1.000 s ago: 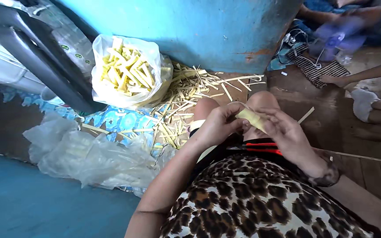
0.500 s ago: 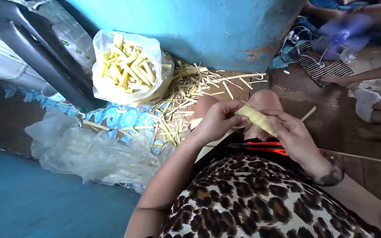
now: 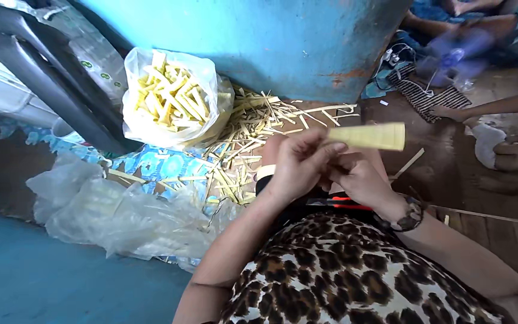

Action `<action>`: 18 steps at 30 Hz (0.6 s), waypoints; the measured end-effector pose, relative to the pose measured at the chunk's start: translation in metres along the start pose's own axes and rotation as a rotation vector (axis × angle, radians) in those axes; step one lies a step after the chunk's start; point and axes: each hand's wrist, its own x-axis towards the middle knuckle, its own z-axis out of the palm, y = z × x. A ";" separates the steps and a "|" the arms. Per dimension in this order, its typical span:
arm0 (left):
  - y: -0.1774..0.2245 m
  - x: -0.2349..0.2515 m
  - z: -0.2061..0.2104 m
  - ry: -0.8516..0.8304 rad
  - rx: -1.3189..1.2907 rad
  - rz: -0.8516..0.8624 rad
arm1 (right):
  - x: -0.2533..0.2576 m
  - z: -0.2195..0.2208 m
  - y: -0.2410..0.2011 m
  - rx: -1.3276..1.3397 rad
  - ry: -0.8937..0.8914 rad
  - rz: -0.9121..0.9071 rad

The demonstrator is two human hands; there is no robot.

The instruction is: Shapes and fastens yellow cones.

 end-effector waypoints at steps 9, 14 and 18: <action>0.010 -0.002 -0.105 0.178 0.248 -0.083 | -0.011 -0.090 0.025 0.123 0.446 0.107; 0.003 -0.001 -0.053 -0.174 0.203 -0.244 | -0.022 -0.032 0.001 -0.523 0.175 -0.427; -0.007 -0.003 -0.031 -0.212 0.052 -0.258 | -0.022 -0.025 -0.003 -0.156 0.145 -0.097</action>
